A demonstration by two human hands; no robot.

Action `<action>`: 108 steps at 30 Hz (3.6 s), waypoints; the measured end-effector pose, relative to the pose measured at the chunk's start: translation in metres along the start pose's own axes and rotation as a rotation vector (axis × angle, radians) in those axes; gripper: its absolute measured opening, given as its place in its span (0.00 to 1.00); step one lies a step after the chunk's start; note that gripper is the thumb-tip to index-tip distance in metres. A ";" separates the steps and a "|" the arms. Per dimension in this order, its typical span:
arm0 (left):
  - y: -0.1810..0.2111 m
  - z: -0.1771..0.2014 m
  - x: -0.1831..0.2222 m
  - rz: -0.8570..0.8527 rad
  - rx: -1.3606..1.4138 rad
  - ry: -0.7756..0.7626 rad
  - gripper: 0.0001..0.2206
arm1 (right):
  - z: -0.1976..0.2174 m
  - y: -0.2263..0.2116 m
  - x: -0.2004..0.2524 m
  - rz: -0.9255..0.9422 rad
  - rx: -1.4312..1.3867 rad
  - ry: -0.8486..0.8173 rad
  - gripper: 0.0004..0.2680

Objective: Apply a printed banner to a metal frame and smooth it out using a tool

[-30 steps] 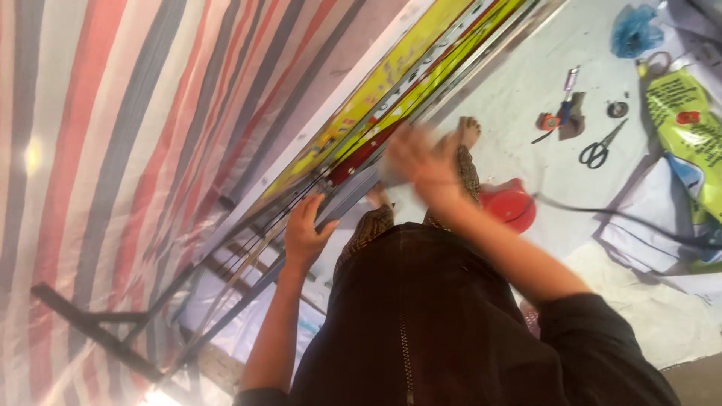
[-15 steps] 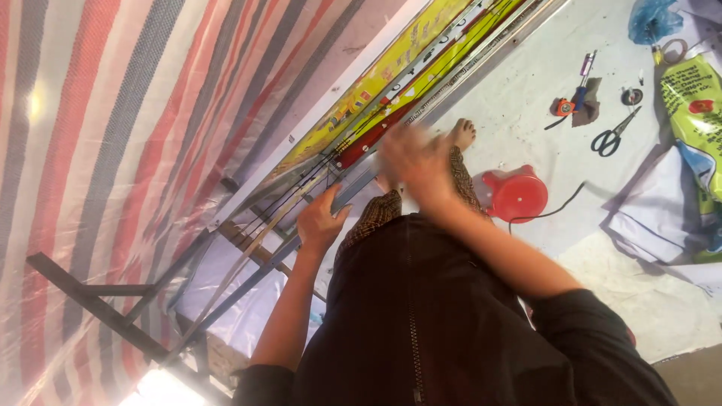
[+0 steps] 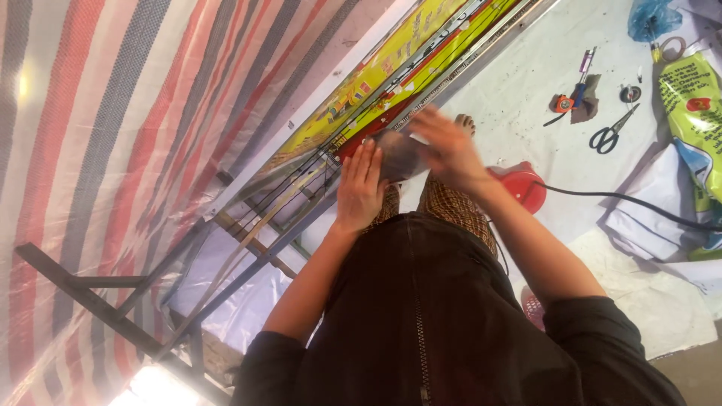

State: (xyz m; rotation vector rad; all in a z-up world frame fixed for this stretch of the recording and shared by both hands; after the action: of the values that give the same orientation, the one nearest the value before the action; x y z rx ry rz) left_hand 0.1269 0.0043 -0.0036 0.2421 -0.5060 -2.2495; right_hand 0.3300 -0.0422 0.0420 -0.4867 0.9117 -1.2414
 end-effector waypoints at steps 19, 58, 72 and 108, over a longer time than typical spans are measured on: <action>-0.014 0.002 0.011 0.089 -0.236 0.064 0.24 | -0.039 0.012 0.053 -0.254 0.126 0.008 0.09; -0.161 0.096 0.190 0.085 -0.417 0.223 0.22 | 0.018 0.049 0.043 -0.590 -0.175 0.286 0.05; -0.186 0.099 0.168 0.020 -0.211 0.244 0.20 | 0.017 0.054 0.079 -0.626 -0.149 0.304 0.06; 0.035 -0.029 -0.138 0.119 -0.109 -0.227 0.22 | 0.037 0.110 0.213 -0.995 0.029 0.162 0.10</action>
State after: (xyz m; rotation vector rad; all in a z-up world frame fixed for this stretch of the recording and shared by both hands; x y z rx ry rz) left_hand 0.2511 0.0786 -0.0135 -0.0986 -0.5002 -2.1910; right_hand 0.4354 -0.2180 -0.0880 -0.8773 0.7892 -2.2125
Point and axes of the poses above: each hand's wrist, its own x-axis away from the middle knuckle, its own z-axis out of the back of the hand, y = z × x, the point moved 5 cm from there along -x, towards the middle knuckle, and after that the axes turned 12 degrees about z, right-handed, at the moved point
